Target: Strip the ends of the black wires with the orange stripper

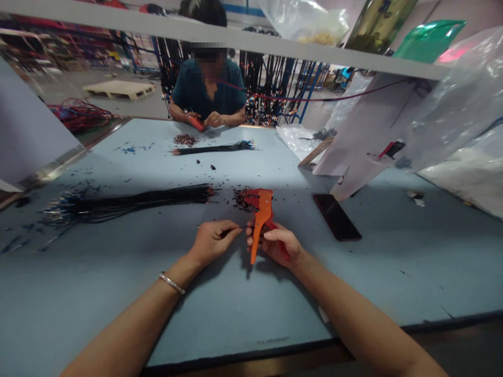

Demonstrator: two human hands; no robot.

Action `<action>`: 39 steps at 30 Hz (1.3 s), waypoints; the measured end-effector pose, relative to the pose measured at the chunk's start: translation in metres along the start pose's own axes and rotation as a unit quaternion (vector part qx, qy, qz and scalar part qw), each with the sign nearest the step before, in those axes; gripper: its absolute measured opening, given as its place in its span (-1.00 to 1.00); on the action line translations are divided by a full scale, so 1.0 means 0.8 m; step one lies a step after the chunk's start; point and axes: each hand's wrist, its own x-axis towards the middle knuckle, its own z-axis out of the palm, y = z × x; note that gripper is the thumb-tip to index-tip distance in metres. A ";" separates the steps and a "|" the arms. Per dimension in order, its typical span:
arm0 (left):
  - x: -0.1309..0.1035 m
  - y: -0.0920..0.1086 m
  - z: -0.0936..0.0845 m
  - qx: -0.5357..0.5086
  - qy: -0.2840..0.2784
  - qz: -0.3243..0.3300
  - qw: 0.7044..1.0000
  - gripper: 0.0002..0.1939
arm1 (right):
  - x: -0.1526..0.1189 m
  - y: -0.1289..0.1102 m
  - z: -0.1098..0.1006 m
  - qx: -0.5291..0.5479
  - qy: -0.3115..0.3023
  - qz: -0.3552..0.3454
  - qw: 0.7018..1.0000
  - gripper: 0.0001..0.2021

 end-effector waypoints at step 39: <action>0.005 -0.008 -0.016 0.029 0.160 -0.167 0.972 -0.73 | -0.005 0.000 0.008 -0.026 0.001 -0.002 1.000 -0.64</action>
